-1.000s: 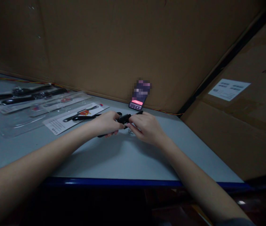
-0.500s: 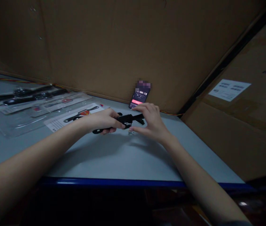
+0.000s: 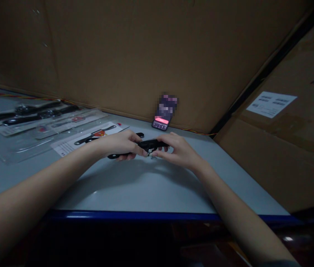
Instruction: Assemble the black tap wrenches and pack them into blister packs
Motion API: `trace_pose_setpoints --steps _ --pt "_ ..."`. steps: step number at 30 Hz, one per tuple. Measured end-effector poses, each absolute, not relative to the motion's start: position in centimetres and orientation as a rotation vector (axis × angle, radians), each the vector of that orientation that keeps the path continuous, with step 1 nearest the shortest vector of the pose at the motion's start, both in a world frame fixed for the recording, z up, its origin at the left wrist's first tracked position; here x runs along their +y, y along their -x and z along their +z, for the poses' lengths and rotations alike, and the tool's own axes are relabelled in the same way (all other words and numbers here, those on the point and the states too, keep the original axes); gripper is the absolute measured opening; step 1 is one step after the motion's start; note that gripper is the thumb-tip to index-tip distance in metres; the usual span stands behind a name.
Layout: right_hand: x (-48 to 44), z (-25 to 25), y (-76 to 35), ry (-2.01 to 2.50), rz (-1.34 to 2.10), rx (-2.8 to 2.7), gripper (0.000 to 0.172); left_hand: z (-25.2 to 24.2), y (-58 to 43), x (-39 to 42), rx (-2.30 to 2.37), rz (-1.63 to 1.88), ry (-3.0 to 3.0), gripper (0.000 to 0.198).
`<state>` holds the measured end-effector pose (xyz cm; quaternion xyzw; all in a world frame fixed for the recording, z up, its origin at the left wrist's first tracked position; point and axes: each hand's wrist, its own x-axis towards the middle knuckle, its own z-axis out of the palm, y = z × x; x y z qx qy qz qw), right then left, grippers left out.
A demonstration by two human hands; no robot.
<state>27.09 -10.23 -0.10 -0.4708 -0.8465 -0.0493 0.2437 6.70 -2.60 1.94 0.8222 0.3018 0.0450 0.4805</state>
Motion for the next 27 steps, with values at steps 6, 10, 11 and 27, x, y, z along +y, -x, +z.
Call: trace_pose_setpoints --steps 6,10,11,27 --pt "-10.5 -0.1 -26.3 1.196 -0.338 -2.233 0.035 2.3 -6.8 -2.9 0.766 0.104 -1.943 0.022" --pt "-10.4 0.0 -26.6 1.173 -0.307 -2.25 0.034 2.5 -6.7 -3.0 0.777 0.103 -1.906 0.021" --pt "-10.4 -0.1 -26.8 1.184 -0.224 -2.213 0.044 2.4 -6.7 -2.9 0.774 0.094 -1.896 0.022" --pt "-10.7 -0.1 -26.3 1.381 -0.236 -2.268 0.041 2.4 -6.4 -2.5 0.679 0.018 -1.787 0.019"
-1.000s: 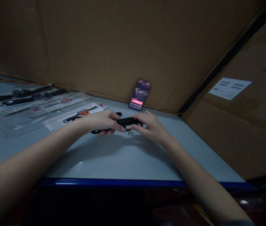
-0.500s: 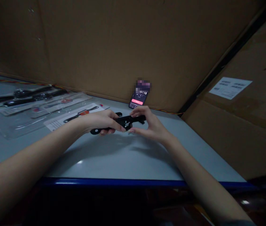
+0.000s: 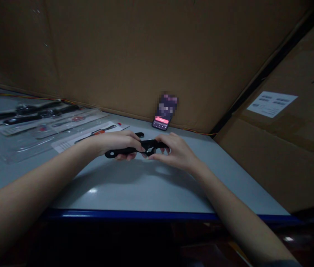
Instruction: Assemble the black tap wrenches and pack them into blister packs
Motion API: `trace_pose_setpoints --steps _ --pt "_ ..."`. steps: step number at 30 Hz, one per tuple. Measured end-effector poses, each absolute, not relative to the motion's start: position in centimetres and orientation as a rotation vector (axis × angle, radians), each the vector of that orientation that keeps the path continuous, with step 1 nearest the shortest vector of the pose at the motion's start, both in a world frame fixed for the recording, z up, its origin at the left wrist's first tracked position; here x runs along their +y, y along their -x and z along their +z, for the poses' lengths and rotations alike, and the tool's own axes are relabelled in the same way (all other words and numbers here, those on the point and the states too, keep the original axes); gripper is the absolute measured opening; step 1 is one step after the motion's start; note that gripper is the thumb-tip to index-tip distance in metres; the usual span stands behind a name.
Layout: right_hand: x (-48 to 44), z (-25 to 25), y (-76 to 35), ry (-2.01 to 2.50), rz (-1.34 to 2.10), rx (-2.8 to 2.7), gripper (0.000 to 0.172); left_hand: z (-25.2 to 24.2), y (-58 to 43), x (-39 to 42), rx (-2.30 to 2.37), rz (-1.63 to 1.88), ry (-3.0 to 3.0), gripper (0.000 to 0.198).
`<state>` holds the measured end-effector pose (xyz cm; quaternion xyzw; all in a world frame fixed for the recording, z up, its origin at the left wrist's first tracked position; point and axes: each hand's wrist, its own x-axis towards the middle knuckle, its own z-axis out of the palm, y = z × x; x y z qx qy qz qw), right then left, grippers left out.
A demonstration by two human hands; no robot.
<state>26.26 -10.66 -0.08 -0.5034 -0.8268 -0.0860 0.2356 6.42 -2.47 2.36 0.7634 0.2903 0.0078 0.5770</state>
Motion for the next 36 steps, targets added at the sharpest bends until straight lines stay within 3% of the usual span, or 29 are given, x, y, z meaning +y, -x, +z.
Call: trace_pose_setpoints --steps 20,25,30,36 --pt "-10.6 -0.2 -26.1 1.416 -0.231 -2.261 0.042 1.9 -6.5 -2.0 0.651 0.028 -1.831 0.023" --pt "-10.8 0.3 -26.2 1.289 -0.255 -2.26 0.051 2.0 -6.8 -2.0 0.721 0.069 -1.849 0.022" --pt "-10.7 0.5 -25.6 1.26 -0.494 -2.358 0.023 1.9 -6.9 -2.2 0.8 0.067 -1.88 0.019" --pt "-10.5 -0.1 -24.7 1.277 -0.743 -2.522 0.027 2.2 -7.2 -3.1 0.809 0.044 -1.902 0.02"
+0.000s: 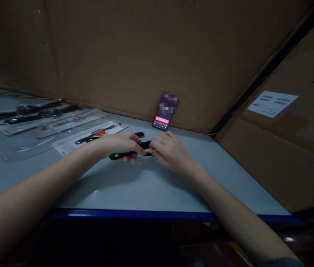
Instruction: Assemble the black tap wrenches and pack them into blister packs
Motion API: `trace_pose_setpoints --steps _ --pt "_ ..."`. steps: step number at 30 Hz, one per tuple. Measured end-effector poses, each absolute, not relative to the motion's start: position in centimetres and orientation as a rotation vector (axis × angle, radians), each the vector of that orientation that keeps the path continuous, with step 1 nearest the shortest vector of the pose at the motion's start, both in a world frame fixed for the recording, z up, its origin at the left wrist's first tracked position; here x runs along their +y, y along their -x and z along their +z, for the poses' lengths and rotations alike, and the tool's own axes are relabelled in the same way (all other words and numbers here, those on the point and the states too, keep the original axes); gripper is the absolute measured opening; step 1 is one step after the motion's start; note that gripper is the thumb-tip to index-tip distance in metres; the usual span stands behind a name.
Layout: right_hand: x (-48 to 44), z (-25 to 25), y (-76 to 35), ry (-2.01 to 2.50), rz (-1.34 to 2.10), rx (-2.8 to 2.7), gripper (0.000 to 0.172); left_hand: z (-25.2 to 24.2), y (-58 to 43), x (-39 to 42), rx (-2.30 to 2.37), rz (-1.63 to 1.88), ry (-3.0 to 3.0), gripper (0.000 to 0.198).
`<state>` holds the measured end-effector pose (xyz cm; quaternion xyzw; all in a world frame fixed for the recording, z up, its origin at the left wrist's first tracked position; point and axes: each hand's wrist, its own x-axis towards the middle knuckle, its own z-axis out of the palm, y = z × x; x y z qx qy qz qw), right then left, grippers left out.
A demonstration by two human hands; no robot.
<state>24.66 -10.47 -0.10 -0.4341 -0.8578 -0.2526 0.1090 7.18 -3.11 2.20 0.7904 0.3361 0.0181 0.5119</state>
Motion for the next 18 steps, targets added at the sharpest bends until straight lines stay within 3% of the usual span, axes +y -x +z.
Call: trace_pose_setpoints --steps 8,11,15,18 --pt "-10.3 -1.2 -23.8 1.446 -0.681 -2.278 0.023 1.4 -7.9 -3.0 0.847 0.173 -1.949 0.019" --pt "-9.5 -1.3 -24.9 1.423 -0.332 -1.972 0.021 1.4 -8.0 -3.0 0.807 0.313 -1.94 0.017" --pt "-8.5 -1.3 -26.8 1.277 0.19 -1.367 0.049 1.9 -7.8 -3.3 0.684 0.483 -1.975 0.019" --pt "-8.5 -1.0 -27.1 1.134 0.675 -1.308 0.05 2.1 -7.4 -3.4 0.553 0.512 -1.97 0.022"
